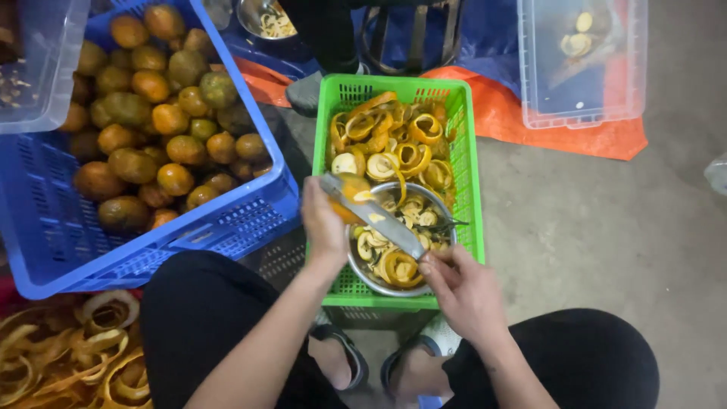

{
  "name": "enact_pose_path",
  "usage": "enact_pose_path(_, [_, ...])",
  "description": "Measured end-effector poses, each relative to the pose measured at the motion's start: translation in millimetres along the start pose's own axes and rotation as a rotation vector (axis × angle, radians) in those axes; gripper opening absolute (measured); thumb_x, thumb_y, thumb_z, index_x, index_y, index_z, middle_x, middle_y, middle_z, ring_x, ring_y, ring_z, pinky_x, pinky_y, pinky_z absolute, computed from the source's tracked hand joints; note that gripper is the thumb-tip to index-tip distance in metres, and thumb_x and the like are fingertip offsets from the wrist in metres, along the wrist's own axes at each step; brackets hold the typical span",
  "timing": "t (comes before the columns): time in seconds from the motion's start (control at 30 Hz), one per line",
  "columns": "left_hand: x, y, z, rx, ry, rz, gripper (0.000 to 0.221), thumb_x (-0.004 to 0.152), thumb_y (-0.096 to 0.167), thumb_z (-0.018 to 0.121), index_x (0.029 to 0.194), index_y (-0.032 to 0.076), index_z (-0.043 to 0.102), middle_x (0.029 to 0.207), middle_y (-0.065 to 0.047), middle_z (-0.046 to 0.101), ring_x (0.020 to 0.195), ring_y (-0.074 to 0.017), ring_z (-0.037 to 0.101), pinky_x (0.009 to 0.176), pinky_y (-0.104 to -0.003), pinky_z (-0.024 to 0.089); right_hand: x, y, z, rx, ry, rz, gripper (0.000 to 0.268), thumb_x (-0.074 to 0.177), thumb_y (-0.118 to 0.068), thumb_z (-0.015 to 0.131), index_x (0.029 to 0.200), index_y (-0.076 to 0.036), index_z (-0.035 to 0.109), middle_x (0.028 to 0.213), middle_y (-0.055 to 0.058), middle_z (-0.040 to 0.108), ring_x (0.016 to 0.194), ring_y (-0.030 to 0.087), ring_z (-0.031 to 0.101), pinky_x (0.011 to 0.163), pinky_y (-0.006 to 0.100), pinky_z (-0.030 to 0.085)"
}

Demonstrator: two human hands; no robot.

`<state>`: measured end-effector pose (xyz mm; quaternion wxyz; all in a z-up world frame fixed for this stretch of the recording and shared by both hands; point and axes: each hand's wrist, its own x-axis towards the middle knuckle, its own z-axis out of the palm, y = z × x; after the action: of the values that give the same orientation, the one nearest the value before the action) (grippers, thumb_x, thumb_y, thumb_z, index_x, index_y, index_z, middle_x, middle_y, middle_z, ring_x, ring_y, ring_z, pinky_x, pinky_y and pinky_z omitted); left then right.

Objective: Peeling oranges using a knife and separating the fruit from the peels into baskets

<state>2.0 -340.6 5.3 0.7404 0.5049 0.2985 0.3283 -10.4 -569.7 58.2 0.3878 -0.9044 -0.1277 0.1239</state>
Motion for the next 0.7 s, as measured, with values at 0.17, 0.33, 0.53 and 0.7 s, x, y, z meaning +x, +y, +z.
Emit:
enact_pose_path(0.17, [-10,8,4,-0.095,-0.068,-0.144,0.028,0.105,0.022,0.036,0.101,0.007,0.060,0.100,-0.016,0.068,0.087,-0.0250,0.066,0.078,-0.035,0.055,10,-1,-4,0.009,0.002,-0.060,0.024,0.089,-0.039,0.072,0.094,-0.015,0.072,0.081,-0.002,0.081,0.072,0.014,0.078,0.065,0.032,0.056])
enact_pose_path(0.33, [-6,30,-2,-0.327,-0.106,-0.406,0.035,0.109,0.041,0.043,0.108,0.011,0.060,0.104,-0.015,0.069,0.087,-0.0320,0.070,0.064,-0.042,0.061,10,13,-12,0.072,0.108,-0.107,0.019,0.079,-0.026,0.086,0.094,-0.017,0.080,0.076,0.009,0.082,0.073,0.031,0.079,0.067,0.038,0.061])
enact_pose_path(0.53, [-26,-12,-8,-0.119,-0.280,-0.583,0.044,0.106,0.037,0.038,0.112,0.003,0.065,0.099,-0.023,0.070,0.079,-0.0415,0.068,0.054,-0.053,0.057,28,-6,-6,0.102,0.031,-0.157,0.018,0.079,-0.023,0.086,0.094,-0.014,0.080,0.066,0.013,0.076,0.059,0.028,0.074,0.058,0.035,0.057])
enact_pose_path(0.7, [-24,-12,-13,-0.011,-0.339,-0.829,0.064,0.102,0.060,0.036,0.114,0.002,0.060,0.092,-0.029,0.069,0.056,-0.0498,0.067,0.033,-0.058,0.052,39,7,15,0.168,0.003,-0.077,0.016,0.081,-0.023,0.085,0.092,-0.013,0.079,0.064,0.012,0.074,0.056,0.021,0.068,0.059,0.033,0.054])
